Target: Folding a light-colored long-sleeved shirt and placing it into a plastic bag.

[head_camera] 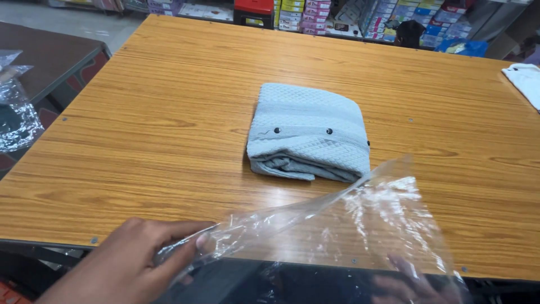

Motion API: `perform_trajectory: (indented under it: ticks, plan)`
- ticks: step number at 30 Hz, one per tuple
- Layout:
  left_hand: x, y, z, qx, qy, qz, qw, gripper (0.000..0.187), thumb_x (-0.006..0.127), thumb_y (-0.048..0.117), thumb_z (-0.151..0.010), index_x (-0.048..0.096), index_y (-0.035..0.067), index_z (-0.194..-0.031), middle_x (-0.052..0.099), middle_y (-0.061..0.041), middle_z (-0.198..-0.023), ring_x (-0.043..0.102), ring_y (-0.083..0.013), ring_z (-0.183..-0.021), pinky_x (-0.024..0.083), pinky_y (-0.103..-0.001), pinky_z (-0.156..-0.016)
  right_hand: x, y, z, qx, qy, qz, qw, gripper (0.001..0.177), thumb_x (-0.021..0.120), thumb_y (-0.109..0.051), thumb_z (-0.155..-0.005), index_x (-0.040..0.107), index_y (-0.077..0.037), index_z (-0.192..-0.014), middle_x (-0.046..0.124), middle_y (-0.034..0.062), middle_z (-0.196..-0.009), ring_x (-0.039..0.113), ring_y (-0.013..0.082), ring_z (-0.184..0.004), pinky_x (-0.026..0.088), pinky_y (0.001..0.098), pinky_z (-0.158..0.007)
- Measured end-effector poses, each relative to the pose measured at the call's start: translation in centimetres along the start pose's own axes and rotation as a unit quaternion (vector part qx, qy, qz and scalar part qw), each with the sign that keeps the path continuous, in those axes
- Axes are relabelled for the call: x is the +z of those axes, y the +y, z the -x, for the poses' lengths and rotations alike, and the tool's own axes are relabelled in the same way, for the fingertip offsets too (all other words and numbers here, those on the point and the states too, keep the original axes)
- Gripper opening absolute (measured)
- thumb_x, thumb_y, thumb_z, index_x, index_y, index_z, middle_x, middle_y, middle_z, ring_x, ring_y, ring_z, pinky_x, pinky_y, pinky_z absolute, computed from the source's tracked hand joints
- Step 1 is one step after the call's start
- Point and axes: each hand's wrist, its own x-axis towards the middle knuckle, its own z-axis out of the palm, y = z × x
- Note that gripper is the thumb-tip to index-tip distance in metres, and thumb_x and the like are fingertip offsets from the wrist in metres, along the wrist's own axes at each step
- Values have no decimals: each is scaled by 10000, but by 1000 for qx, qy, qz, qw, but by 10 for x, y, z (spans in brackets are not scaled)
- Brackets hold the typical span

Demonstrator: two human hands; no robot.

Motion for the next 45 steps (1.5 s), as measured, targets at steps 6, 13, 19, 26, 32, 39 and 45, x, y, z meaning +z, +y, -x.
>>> perform_trajectory:
  ticks: [6, 13, 19, 26, 32, 39, 45]
  plan:
    - [-7, -19, -13, -15, 2, -36, 999, 551, 460, 592, -1016, 676, 258, -1397, 741, -26, -888, 709, -115, -714, 618, -347, -733, -55, -18, -9, 263, 628, 20, 732, 762, 442, -512, -928, 391, -184, -1614, 550, 304, -1457, 548, 461, -1305, 487, 581, -964]
    - [-76, -50, -56, -45, 245, 331, 910, 426, 615, 389, -1027, 712, 26, -1228, 782, -148, -1048, 489, -259, -712, 420, -399, -589, 15, 6, -50, 100, 413, 358, 831, 718, 676, 19, -855, 449, -67, -1531, 831, 295, -993, 808, 307, -891, 645, 389, -741]
    - [-55, -103, -68, 278, 656, 261, 651, 203, 440, 183, -1161, 576, 59, -1246, 676, -74, -1172, 636, -120, -1025, 515, -254, -867, 0, 22, -54, 7, 454, 317, 833, 700, 598, 36, -957, 444, -92, -1627, 764, 260, -1306, 786, 334, -995, 651, 425, -748]
    - [-3, -44, -57, 253, 527, -180, 792, 455, 534, 406, -954, 567, 163, -1336, 578, -112, -1351, 532, -301, -1267, 451, -541, -1042, 45, 21, -90, 3, 468, 294, 834, 705, 591, 1, -891, 414, -102, -1565, 732, 310, -1267, 755, 307, -1077, 583, 389, -861]
    - [9, -75, -130, 153, 372, -162, 901, 802, 272, 685, -935, 160, 303, -1632, 135, -106, -1718, 171, -364, -1517, 144, -687, -1166, 48, 13, -101, -15, 215, 367, 905, 793, 643, 17, -951, 285, -69, -1653, 525, 282, -1506, 664, 339, -1304, 564, 430, -1016]
    - [-28, -131, -174, 15, 391, -177, 903, 738, 296, 697, -948, 276, 320, -1582, 194, -81, -1672, 212, -315, -1534, 172, -612, -1226, 90, -55, -163, 43, 289, 602, 743, 624, 733, -148, -827, 576, -121, -1430, 734, 145, -1310, 718, 246, -1197, 580, 404, -979]
    - [-28, -65, -162, 151, 424, -103, 887, 620, 331, 534, -990, 360, 312, -1569, 251, -37, -1709, 242, -304, -1583, 158, -682, -1239, 44, -108, -239, -31, 228, 817, 528, 542, 668, -422, -935, 610, -119, -1381, 589, 146, -1430, 613, 300, -1291, 556, 431, -985]
